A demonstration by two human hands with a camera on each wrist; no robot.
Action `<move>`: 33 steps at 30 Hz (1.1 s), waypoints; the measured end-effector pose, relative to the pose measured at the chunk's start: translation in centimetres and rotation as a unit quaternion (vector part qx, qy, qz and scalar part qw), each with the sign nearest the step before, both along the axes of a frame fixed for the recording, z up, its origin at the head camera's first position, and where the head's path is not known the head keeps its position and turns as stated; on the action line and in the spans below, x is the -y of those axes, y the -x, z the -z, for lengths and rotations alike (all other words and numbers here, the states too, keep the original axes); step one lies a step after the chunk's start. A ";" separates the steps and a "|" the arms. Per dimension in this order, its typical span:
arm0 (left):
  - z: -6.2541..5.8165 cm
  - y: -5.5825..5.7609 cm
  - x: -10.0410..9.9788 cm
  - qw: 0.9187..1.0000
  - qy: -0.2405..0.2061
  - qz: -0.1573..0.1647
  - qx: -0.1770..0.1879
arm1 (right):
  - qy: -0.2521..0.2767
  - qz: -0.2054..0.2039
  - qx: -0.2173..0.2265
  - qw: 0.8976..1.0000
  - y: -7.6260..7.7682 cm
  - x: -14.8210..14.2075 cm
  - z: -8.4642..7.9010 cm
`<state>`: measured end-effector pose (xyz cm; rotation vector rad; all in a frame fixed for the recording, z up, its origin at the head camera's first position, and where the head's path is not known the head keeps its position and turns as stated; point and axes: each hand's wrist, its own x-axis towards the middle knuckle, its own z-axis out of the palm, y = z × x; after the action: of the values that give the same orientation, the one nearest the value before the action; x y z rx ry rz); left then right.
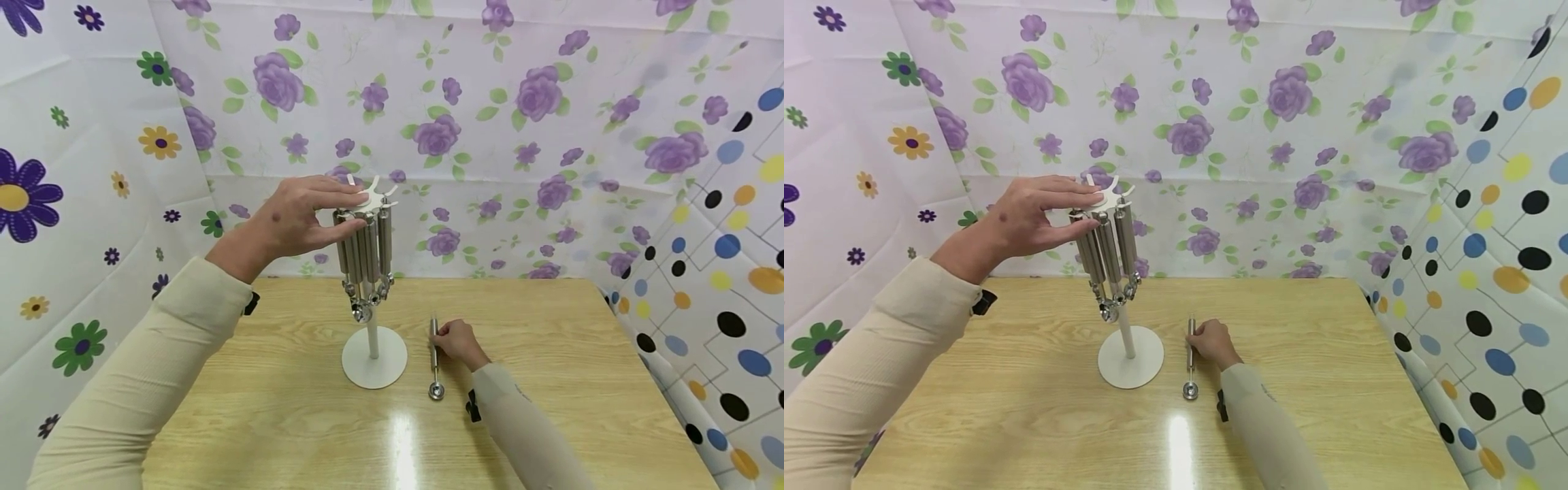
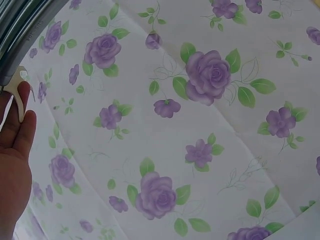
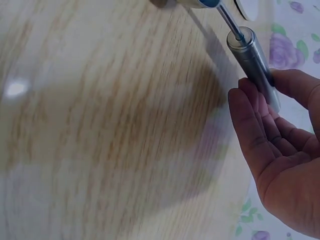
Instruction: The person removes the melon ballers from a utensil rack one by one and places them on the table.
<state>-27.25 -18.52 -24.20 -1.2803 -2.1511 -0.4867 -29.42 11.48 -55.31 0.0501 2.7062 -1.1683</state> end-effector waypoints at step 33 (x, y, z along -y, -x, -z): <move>0.0 0.0 0.0 0.999 -0.002 0.012 -0.037 | 0.043 -0.063 -0.069 0.995 0.4 -0.7 -6.4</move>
<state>-27.21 -18.49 -24.22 -1.3022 -2.0756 -0.4459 -29.86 12.18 -48.93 -0.2171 2.7251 -1.2928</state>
